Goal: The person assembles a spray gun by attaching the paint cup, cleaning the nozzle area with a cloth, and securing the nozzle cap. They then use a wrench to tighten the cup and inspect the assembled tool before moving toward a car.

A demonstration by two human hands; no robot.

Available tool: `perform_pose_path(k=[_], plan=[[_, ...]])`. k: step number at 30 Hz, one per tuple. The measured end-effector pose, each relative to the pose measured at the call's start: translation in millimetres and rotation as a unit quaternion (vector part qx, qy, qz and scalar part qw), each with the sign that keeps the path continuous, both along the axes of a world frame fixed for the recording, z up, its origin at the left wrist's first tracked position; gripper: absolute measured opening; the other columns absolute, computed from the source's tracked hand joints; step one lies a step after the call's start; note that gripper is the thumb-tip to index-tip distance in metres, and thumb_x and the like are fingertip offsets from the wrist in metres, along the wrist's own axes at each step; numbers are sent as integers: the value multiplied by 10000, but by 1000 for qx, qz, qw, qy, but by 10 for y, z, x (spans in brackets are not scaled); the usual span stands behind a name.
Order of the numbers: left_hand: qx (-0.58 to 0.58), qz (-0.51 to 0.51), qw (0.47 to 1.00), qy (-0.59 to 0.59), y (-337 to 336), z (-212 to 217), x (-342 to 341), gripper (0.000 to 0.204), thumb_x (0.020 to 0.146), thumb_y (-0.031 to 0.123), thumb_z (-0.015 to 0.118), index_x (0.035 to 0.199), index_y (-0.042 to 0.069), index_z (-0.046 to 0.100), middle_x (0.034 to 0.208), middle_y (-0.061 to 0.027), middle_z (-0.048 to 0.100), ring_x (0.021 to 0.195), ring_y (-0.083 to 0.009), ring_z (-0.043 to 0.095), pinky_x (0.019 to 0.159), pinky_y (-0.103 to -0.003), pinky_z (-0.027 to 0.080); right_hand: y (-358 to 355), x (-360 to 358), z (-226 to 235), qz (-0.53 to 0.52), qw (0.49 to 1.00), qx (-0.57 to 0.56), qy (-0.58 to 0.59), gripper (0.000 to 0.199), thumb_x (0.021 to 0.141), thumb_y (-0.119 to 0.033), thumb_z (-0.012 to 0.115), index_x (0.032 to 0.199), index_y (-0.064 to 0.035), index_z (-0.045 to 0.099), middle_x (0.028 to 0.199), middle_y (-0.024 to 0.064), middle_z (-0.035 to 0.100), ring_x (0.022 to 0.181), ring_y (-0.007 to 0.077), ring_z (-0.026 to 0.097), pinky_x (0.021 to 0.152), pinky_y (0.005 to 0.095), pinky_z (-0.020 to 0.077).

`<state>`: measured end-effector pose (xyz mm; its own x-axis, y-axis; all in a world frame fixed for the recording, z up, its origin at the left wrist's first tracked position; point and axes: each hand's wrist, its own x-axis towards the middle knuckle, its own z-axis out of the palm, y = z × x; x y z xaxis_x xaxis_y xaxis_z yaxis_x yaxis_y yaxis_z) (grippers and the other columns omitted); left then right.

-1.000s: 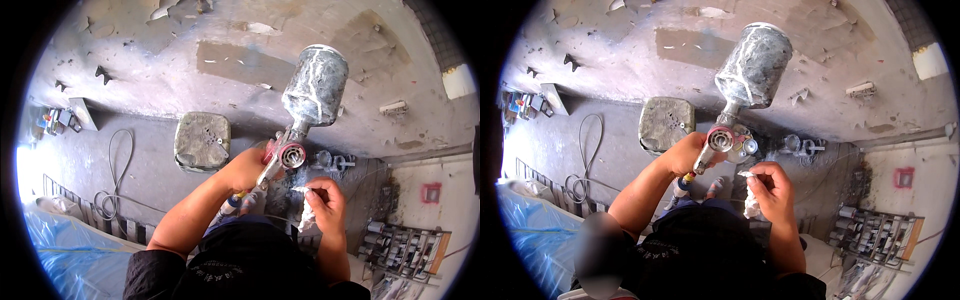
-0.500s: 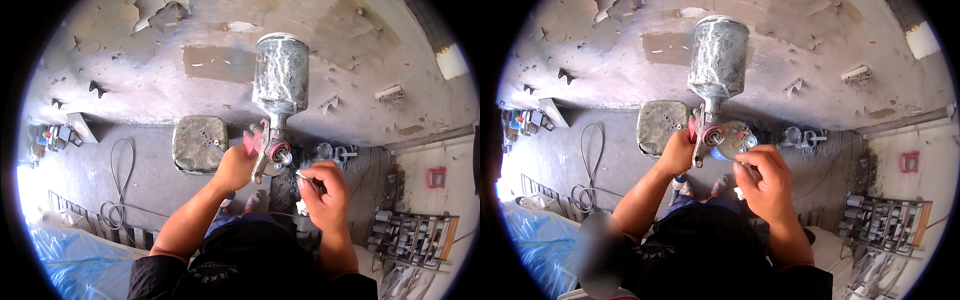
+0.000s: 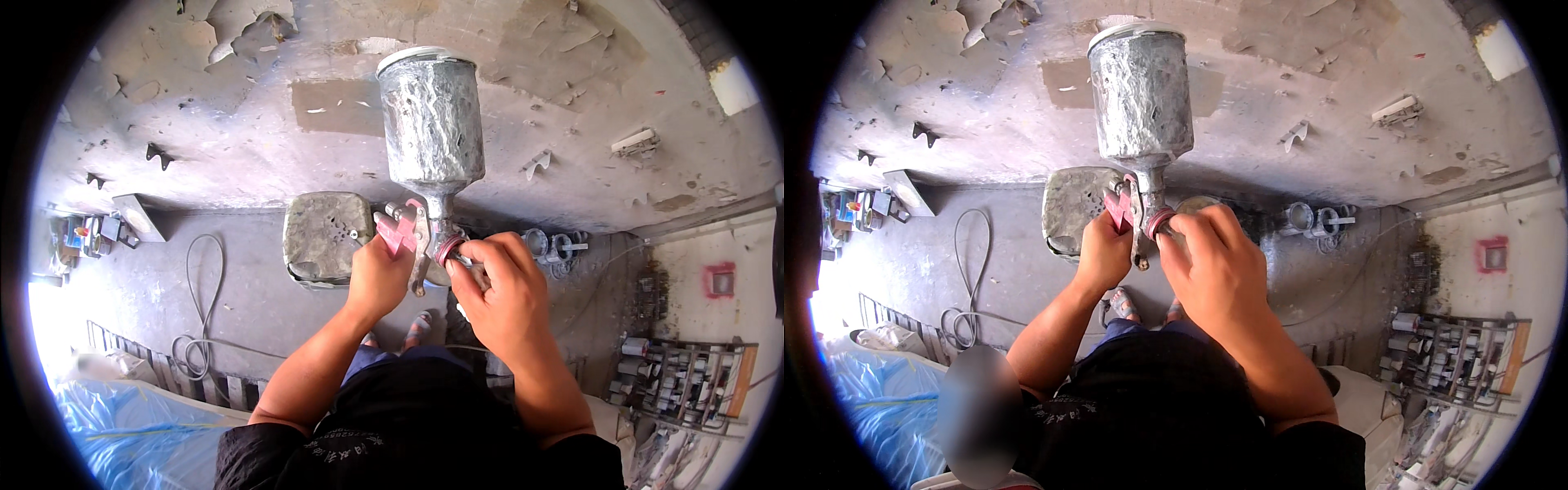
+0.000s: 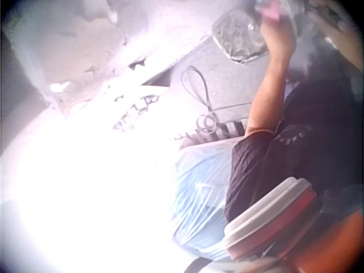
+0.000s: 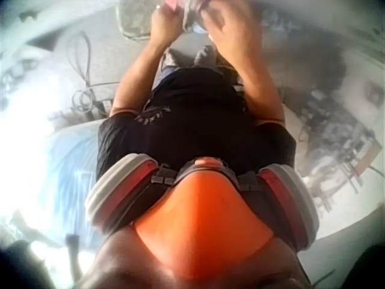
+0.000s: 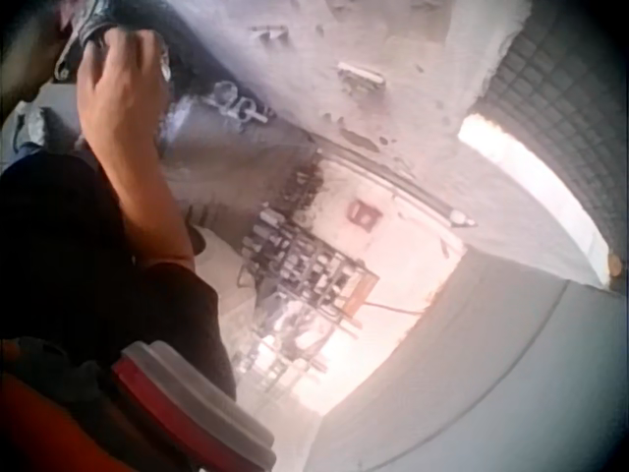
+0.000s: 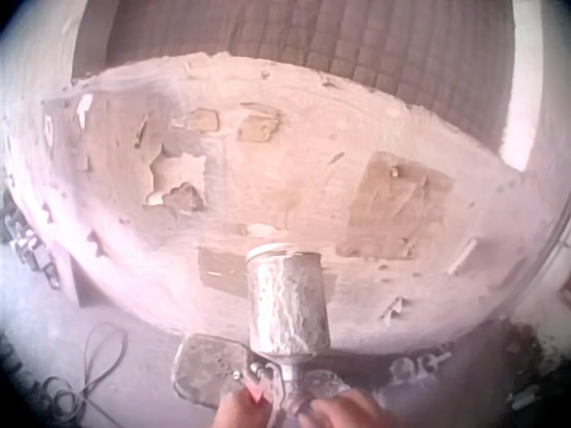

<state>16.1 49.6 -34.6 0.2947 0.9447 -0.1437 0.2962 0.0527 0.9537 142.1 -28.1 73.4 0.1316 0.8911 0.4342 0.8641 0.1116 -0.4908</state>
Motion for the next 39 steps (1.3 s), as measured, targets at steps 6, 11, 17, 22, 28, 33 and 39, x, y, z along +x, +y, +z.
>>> perform_pose_path(k=[6, 11, 17, 22, 28, 33, 39], plan=[[14, 20, 999, 35, -18, 8, -20, 188, 802, 145, 551, 788, -42, 566, 637, -188, 605, 618, -291, 638, 574, -377, 462, 17, 48, -45, 7, 1000, -22, -4, 177, 736, -112, 703, 875, -69, 602, 824, 64, 554, 645, 253, 591, 553, 346, 481], [20, 28, 999, 33, -34, -1, -3, 166, 792, 126, 554, 776, -39, 568, 619, -185, 598, 600, -290, 634, 559, -375, 459, 16, 102, -73, 14, 999, -36, 20, 176, 736, -129, 707, 864, -72, 602, 817, 68, 558, 635, 259, 590, 546, 354, 481], [27, 62, 997, 23, -77, 78, 40, 154, 792, 119, 565, 768, -34, 567, 592, -167, 591, 543, -260, 609, 532, -365, 450, 44, 105, -16, 5, 999, -47, -20, 160, 717, -117, 708, 810, -73, 585, 790, 67, 559, 626, 264, 589, 533, 360, 481], [41, 83, 995, 27, -71, -32, 52, 153, 794, 121, 575, 763, -28, 561, 577, -154, 585, 526, -237, 598, 519, -367, 442, 62, 139, -84, 0, 1000, -28, -7, 155, 712, -112, 705, 800, -71, 584, 771, 65, 554, 607, 260, 586, 522, 360, 481], [74, 88, 993, -6, -96, -203, 50, 159, 799, 127, 576, 754, -23, 548, 577, -153, 577, 523, -240, 586, 522, -365, 437, 57, 185, -128, 32, 998, -33, 34, 155, 718, -114, 706, 809, -66, 590, 771, 65, 553, 592, 257, 581, 518, 357, 477], [72, 92, 993, -7, -127, -171, 52, 159, 807, 128, 569, 760, -21, 542, 578, -150, 572, 525, -222, 577, 529, -365, 436, 46, 181, -138, 40, 997, -33, 51, 156, 721, -109, 704, 820, -64, 592, 772, 63, 553, 592, 252, 583, 517, 355, 475], [66, 103, 992, 14, -144, -106, 46, 156, 811, 124, 568, 761, -21, 539, 590, -148, 576, 542, -222, 583, 539, -364, 442, 87, 178, -244, 49, 995, -22, 88, 158, 709, -65, 698, 807, -45, 575, 752, 66, 555, 589, 224, 585, 517, 329, 474]])
